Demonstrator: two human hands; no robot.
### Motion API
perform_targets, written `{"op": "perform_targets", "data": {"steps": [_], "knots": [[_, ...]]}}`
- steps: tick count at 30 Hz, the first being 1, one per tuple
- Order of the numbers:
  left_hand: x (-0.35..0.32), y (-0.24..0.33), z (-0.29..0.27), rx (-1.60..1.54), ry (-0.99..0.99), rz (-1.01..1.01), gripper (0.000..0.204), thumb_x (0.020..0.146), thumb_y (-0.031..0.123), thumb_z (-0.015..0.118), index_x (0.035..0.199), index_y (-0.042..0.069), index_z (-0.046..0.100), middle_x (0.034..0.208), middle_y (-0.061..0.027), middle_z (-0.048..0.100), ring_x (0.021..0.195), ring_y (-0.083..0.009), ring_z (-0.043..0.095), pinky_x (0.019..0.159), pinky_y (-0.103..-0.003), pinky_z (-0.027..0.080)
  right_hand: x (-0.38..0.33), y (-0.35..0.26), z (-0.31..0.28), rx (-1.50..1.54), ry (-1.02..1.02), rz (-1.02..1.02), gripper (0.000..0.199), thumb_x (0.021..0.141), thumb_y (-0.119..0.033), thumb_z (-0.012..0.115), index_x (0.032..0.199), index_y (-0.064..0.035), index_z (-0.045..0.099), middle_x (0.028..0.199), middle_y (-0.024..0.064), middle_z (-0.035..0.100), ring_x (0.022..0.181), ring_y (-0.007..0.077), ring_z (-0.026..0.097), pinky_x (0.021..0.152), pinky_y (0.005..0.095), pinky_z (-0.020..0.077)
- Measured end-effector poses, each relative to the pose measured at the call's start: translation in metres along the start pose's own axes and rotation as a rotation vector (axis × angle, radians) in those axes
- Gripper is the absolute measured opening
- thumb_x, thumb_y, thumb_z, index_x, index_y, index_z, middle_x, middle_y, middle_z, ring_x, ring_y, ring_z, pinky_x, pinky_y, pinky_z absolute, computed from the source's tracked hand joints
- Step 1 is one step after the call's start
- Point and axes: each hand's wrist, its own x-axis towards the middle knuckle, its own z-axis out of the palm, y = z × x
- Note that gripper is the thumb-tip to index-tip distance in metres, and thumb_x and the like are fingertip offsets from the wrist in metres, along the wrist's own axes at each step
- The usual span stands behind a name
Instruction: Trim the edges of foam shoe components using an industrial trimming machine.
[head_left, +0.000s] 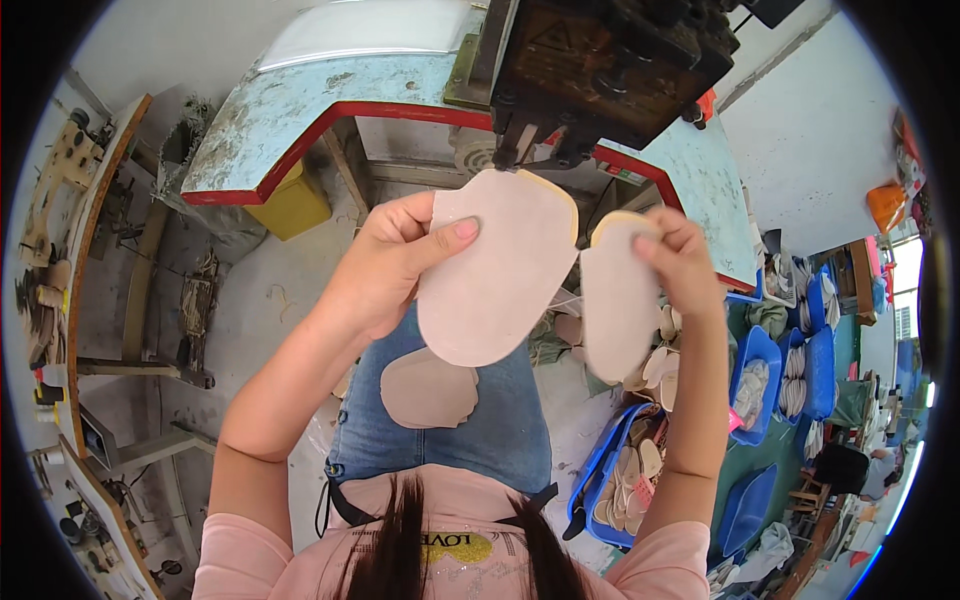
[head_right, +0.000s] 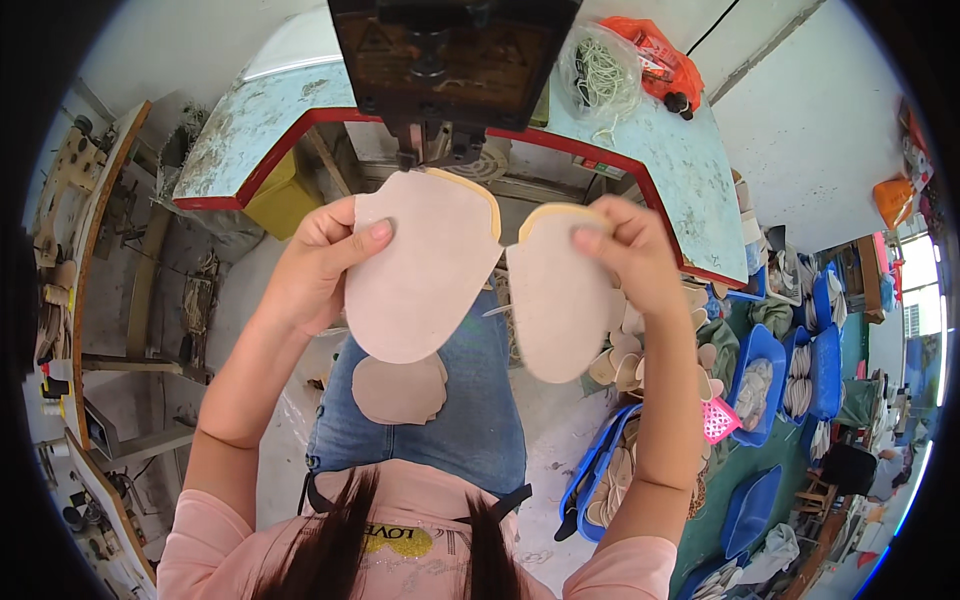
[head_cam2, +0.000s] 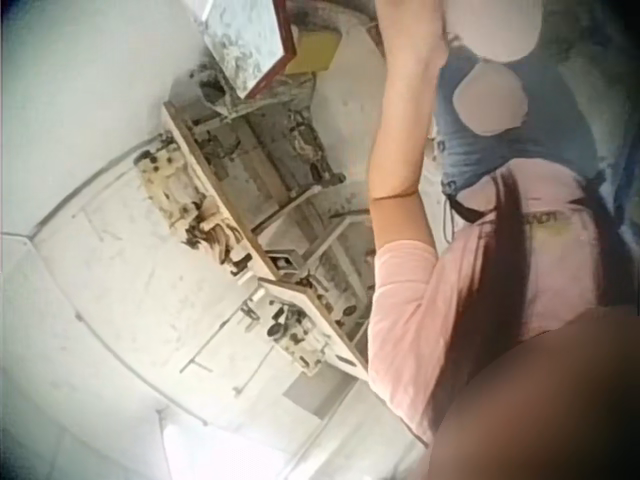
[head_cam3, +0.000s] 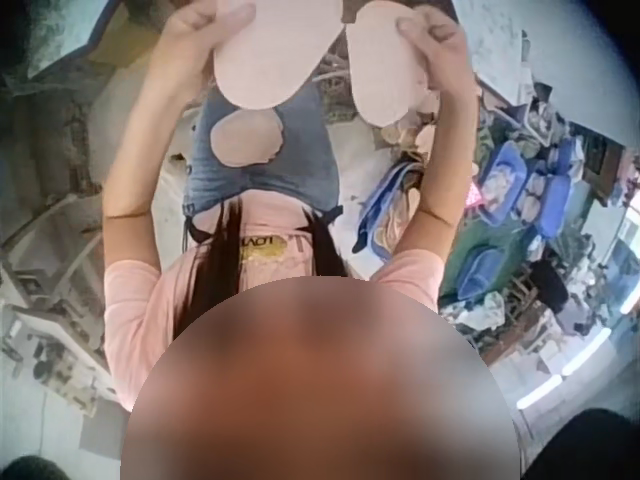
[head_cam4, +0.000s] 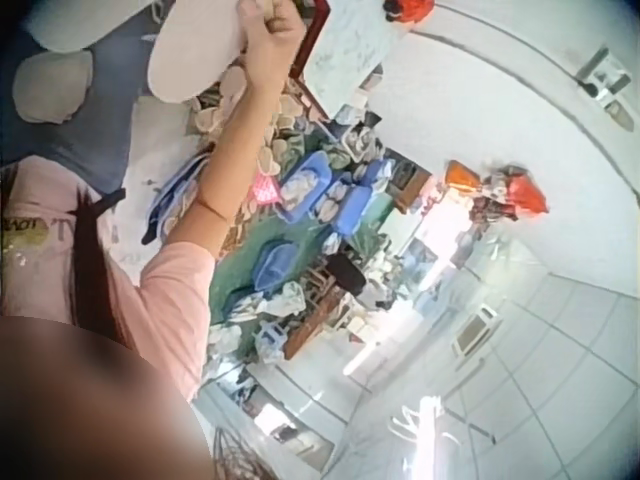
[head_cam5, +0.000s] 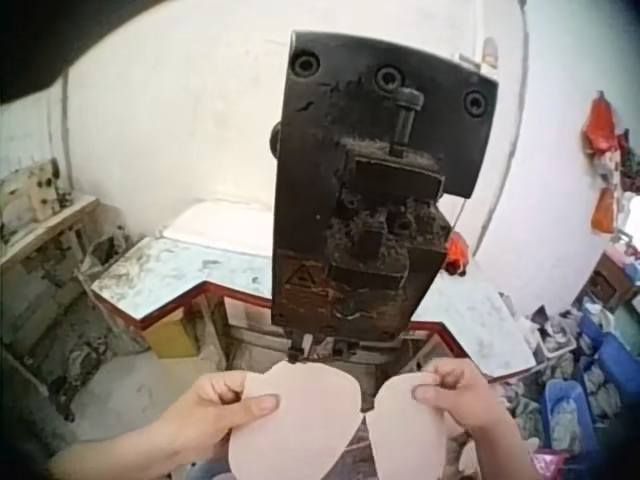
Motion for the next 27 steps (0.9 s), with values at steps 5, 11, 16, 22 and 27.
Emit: {"op": "perform_targets", "data": {"steps": [5, 11, 16, 22, 27], "knots": [[-0.008, -0.01, -0.006, -0.036, 0.063, 0.071, 0.021, 0.079, 0.014, 0.057, 0.096, 0.001, 0.055, 0.083, -0.0052, 0.061, 0.072, -0.0083, 0.057, 0.062, -0.021, 0.046, 0.022, -0.042, 0.016, -0.151, 0.091, -0.07, 0.014, 0.074, -0.014, 0.061, 0.069, -0.0044, 0.051, 0.064, -0.0012, 0.055, 0.054, 0.0032, 0.049, 0.049, 0.0166, 0.0386], [-0.02, -0.021, -0.009, -0.014, 0.057, 0.036, 0.021, 0.079, 0.012, 0.056, 0.097, 0.002, 0.055, 0.085, -0.0034, 0.06, 0.072, -0.0077, 0.057, 0.061, -0.019, 0.045, 0.056, -0.064, 0.015, -0.293, 0.015, -0.228, 0.012, 0.075, -0.013, 0.059, 0.075, -0.0012, 0.056, 0.064, -0.0009, 0.055, 0.054, 0.0029, 0.048, 0.049, 0.017, 0.0377], [-0.018, -0.036, 0.01, -0.2, -0.003, 0.013, 0.022, 0.08, 0.008, 0.055, 0.1, 0.002, 0.053, 0.089, -0.0044, 0.06, 0.071, -0.0084, 0.057, 0.057, -0.02, 0.046, 0.083, -0.067, 0.021, -0.286, 0.019, -0.474, 0.011, 0.077, -0.012, 0.057, 0.078, -0.0011, 0.058, 0.062, -0.0036, 0.053, 0.054, 0.0017, 0.046, 0.048, 0.0165, 0.0366], [-0.017, -0.028, -0.023, -0.057, 0.1, 0.055, 0.018, 0.079, 0.007, 0.055, 0.097, 0.005, 0.055, 0.088, -0.0043, 0.06, 0.074, -0.0078, 0.056, 0.056, -0.02, 0.045, 0.087, -0.065, 0.029, -0.327, -0.038, -0.593, 0.009, 0.077, -0.008, 0.056, 0.08, -0.0005, 0.059, 0.061, -0.0058, 0.052, 0.054, -0.0012, 0.043, 0.046, 0.015, 0.0351], [0.007, -0.008, -0.044, 0.118, 0.313, 0.373, 0.011, 0.082, 0.008, 0.05, 0.091, 0.002, 0.054, 0.08, -0.0025, 0.058, 0.069, -0.0071, 0.055, 0.058, -0.021, 0.045, 0.065, -0.055, 0.045, -0.349, 0.171, -0.42, 0.006, 0.077, -0.008, 0.055, 0.076, -0.0022, 0.055, 0.061, -0.0054, 0.051, 0.054, -0.0001, 0.044, 0.048, 0.0154, 0.035]]}}
